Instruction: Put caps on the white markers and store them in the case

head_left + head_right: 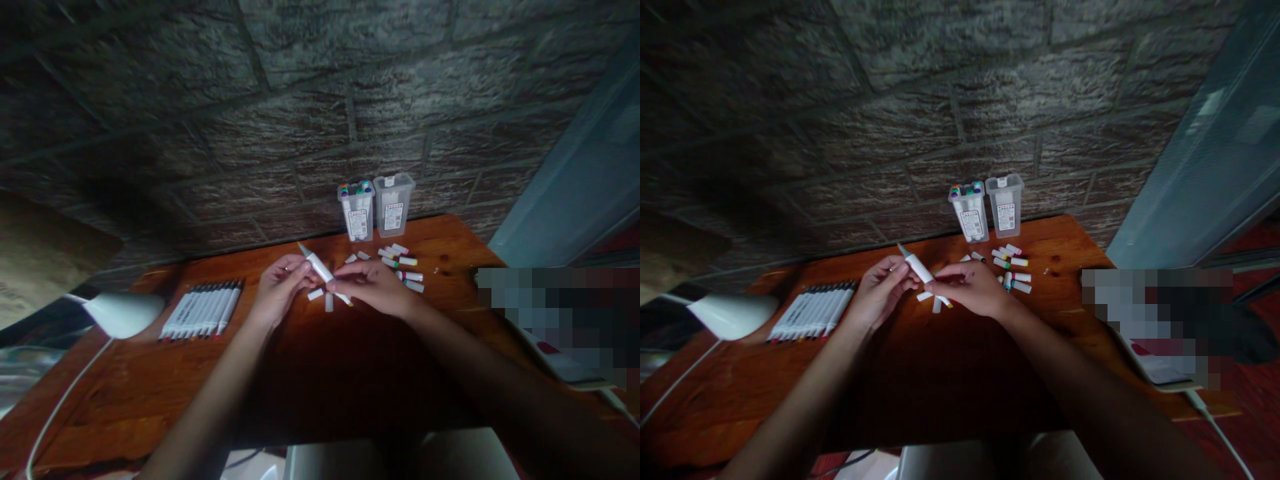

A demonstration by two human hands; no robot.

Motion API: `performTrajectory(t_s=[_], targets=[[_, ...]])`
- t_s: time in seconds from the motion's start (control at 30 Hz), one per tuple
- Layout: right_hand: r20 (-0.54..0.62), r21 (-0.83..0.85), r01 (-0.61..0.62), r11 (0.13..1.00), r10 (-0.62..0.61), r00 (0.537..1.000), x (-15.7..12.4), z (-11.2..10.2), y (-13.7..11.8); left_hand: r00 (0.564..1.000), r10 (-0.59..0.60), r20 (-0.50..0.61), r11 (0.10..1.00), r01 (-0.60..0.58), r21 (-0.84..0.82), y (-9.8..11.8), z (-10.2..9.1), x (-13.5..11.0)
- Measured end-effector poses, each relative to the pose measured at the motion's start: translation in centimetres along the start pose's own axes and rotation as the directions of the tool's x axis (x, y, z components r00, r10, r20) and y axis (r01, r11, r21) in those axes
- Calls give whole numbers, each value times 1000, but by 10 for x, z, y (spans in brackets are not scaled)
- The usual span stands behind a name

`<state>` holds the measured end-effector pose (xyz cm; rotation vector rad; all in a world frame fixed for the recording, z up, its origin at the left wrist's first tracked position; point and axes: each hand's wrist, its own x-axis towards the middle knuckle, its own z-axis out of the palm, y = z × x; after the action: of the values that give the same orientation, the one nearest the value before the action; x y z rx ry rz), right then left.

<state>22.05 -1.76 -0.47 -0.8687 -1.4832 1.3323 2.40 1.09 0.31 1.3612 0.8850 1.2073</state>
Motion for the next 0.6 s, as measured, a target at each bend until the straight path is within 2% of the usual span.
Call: performTrajectory(t_s=[0.07, 0.13, 0.17, 0.27, 0.37, 0.43, 0.5, 0.6], targets=[[-76, 97, -36, 995, 43, 996, 2, -7, -5, 996, 90, 24, 943, -93, 319, 0, -4, -1], [-197, 186, -28, 982, 65, 978, 4, -17, -8, 981, 146, 125, 770, -192, 609, -1, -6, -4], [-259, 217, -12, 976, 69, 963, 6, -22, -7, 971, 136, 196, 672, -236, 702, -2, -6, -6], [-396, 262, 32, 965, 77, 915, 9, -34, -5, 938, 37, 344, 447, -323, 834, -4, 0, -11], [-439, 288, 38, 957, 96, 893, 10, -38, -5, 933, 4, 359, 293, -344, 892, -7, 9, -15], [-432, 303, 41, 952, 99, 897, 10, -38, -7, 933, 4, 359, 231, -350, 908, -8, 13, -17], [-424, 310, 49, 950, 92, 901, 9, -38, -9, 928, -9, 374, 218, -363, 906, -9, 16, -19], [-425, 302, 58, 951, 80, 902, 11, -39, -8, 913, -17, 408, 297, -385, 874, -8, 20, -22]])
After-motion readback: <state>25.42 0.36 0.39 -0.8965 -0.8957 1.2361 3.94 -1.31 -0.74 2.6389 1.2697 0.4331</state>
